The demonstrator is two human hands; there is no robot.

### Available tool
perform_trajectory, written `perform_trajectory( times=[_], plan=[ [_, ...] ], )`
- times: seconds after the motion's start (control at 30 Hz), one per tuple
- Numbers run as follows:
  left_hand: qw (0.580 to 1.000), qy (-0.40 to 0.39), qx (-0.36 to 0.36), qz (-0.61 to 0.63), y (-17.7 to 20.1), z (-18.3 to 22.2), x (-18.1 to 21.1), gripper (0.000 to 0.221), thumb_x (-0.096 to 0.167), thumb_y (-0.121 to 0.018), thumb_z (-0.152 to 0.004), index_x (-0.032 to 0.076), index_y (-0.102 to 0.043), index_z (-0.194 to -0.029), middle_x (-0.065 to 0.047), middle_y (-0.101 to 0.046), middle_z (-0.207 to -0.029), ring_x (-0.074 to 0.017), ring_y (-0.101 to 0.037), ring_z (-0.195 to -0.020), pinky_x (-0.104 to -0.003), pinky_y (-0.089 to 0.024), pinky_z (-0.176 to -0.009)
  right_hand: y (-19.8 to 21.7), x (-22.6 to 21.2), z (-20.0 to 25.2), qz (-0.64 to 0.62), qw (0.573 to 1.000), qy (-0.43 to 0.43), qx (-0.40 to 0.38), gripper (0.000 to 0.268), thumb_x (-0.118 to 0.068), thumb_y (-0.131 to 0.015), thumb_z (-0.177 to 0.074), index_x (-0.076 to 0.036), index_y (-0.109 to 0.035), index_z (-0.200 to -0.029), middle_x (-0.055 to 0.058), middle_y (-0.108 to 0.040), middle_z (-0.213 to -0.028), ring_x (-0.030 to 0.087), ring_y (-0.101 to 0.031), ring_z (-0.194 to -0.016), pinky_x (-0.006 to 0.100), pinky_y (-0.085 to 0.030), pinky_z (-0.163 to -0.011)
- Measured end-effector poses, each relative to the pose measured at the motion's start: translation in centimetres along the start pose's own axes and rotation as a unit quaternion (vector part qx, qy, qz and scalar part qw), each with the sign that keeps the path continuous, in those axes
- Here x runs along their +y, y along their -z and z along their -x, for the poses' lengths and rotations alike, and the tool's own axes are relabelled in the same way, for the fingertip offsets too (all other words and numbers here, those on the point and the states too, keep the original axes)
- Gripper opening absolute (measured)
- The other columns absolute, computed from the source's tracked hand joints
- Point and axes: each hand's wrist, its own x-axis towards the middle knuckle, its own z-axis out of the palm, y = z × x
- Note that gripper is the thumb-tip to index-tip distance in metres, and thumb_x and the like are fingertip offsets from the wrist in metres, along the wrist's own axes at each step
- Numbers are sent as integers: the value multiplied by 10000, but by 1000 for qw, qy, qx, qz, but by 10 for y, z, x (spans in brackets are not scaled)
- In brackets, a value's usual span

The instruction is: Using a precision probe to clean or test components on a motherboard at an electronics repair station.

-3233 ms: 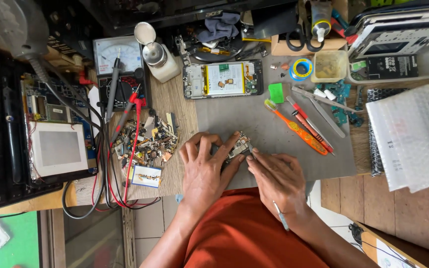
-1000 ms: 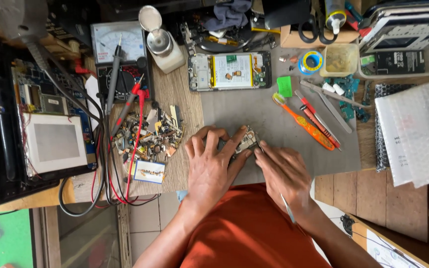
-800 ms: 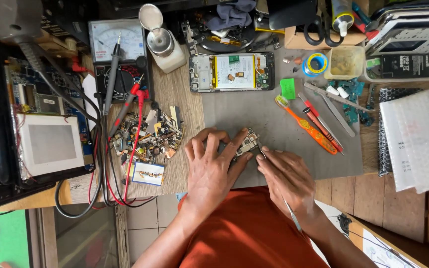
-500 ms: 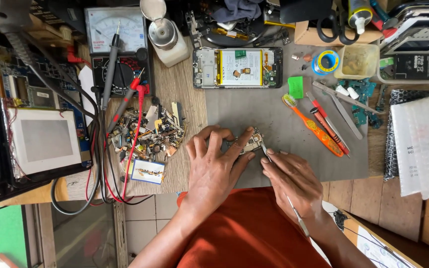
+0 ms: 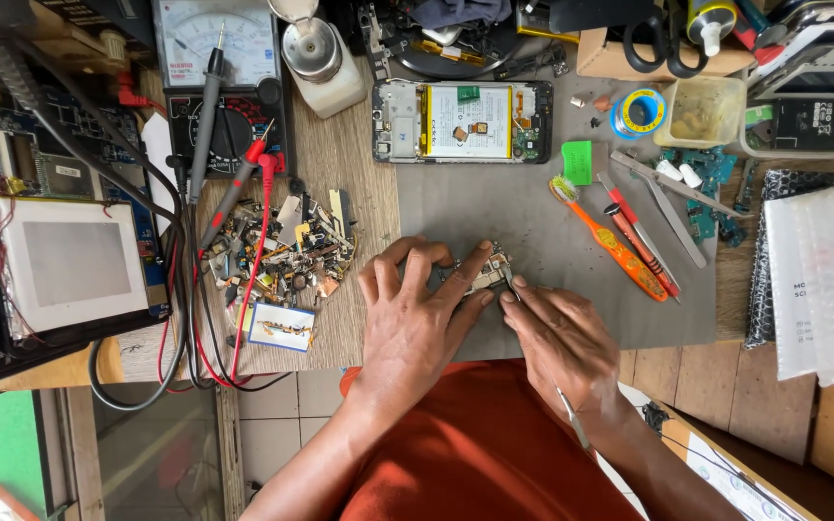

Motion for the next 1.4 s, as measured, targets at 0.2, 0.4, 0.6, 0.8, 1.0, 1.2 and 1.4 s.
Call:
perform_trajectory(
  times=[0.2, 0.4, 0.6, 0.8, 1.0, 1.2, 1.4],
  plan=[
    [1000, 2, 7, 0, 0, 3, 1, 415, 447, -652, -996, 299, -648, -1383, 3, -391, -1088, -322, -410, -1243, -491, -301, -1018, 0, 4, 0, -43, 999, -6, 27, 162, 63, -682, -943, 57, -781, -1070, 211, -787, -1088, 285, -772, -900, 369, -612, -852],
    [1000, 5, 2, -2, -2, 3, -1, 426, 451, -650, -995, 309, -635, -1396, 5, -384, -1084, -321, -410, -1238, -499, -304, -1020, 8, -1, 7, -45, 999, -12, 5, 176, 42, -721, -901, 34, -786, -1064, 219, -783, -1082, 322, -764, -894, 402, -624, -861],
    [1000, 12, 0, 2, -1, 1, 0, 415, 448, -661, -988, 310, -645, -1379, 4, -386, -1077, -330, -418, -1235, -498, -306, -1018, 12, 0, -11, -53, 998, 0, -16, 168, 54, -667, -942, 38, -786, -1060, 204, -787, -1077, 290, -778, -936, 385, -614, -874],
    [1000, 14, -1, 9, -3, 2, -1, 414, 459, -657, -989, 305, -650, -1373, 5, -388, -1081, -330, -405, -1239, -499, -304, -1017, 15, 2, -6, -50, 998, 9, -28, 195, 77, -679, -912, 45, -783, -1073, 227, -781, -1083, 300, -775, -927, 389, -620, -865],
    [1000, 6, -4, 1, 0, 0, 0, 398, 448, -636, -1009, 300, -645, -1378, 0, -389, -1079, -330, -403, -1228, -495, -298, -1015, 3, 8, -7, -35, 999, 12, -13, 172, 55, -672, -939, 35, -791, -1062, 220, -784, -1055, 287, -772, -907, 374, -611, -854],
    [999, 5, 4, -47, 13, -5, 6, 407, 440, -728, -972, 311, -660, -1352, -12, -488, -1189, -293, -468, -1150, -463, -403, -864, 17, 11, 19, -29, 995, 3, -99, 342, 87, -820, -912, 28, -704, -1228, 197, -729, -1238, 296, -755, -1091, 383, -663, -944],
    [999, 11, 0, -49, 10, -3, 5, 425, 459, -728, -957, 325, -663, -1355, 1, -499, -1179, -294, -469, -1140, -470, -405, -865, 22, -1, 0, -29, 993, -25, -113, 331, 86, -806, -914, 30, -705, -1225, 200, -723, -1247, 299, -748, -1087, 390, -654, -956]
  ],
)
